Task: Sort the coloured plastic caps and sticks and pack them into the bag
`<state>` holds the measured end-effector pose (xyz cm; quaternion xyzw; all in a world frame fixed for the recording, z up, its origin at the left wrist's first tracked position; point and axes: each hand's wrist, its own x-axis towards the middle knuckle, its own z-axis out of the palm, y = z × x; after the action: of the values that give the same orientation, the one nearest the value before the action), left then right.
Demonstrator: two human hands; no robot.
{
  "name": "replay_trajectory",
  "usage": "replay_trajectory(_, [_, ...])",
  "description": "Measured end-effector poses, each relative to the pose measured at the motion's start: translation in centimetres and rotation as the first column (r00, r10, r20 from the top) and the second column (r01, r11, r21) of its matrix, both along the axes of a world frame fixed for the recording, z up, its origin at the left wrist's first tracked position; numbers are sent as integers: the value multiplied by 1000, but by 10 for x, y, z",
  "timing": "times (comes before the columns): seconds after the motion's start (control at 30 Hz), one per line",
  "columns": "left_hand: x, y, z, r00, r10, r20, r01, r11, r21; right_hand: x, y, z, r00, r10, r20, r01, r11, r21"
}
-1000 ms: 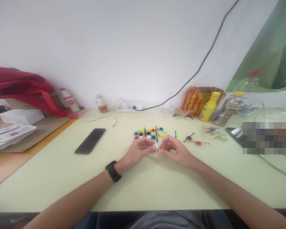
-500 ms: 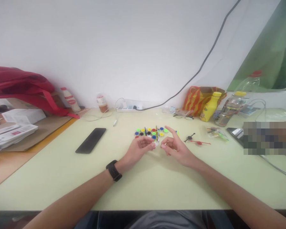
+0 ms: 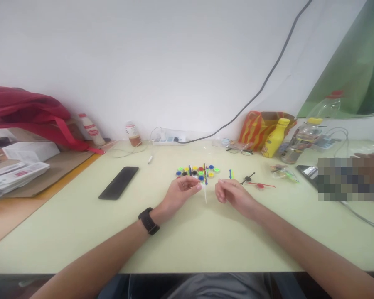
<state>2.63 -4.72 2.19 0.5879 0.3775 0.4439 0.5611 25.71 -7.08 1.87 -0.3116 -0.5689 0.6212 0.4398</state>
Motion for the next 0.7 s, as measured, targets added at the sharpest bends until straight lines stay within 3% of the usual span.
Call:
replay_trajectory(0.27, [1, -1, -2, 998, -64, -26, 64, 998, 3, -8, -5, 5, 993, -71, 92, 61, 992, 106])
replay_trajectory(0.5, [-1, 1, -7, 991, -120, -67, 120, 993, 8, -8, -5, 5, 988, -48, 150, 25, 988, 150])
replay_trajectory(0.7, [-1, 1, -5, 993, -98, -69, 99, 995, 4, -5, -6, 4, 982, -79, 171, 49, 983, 175])
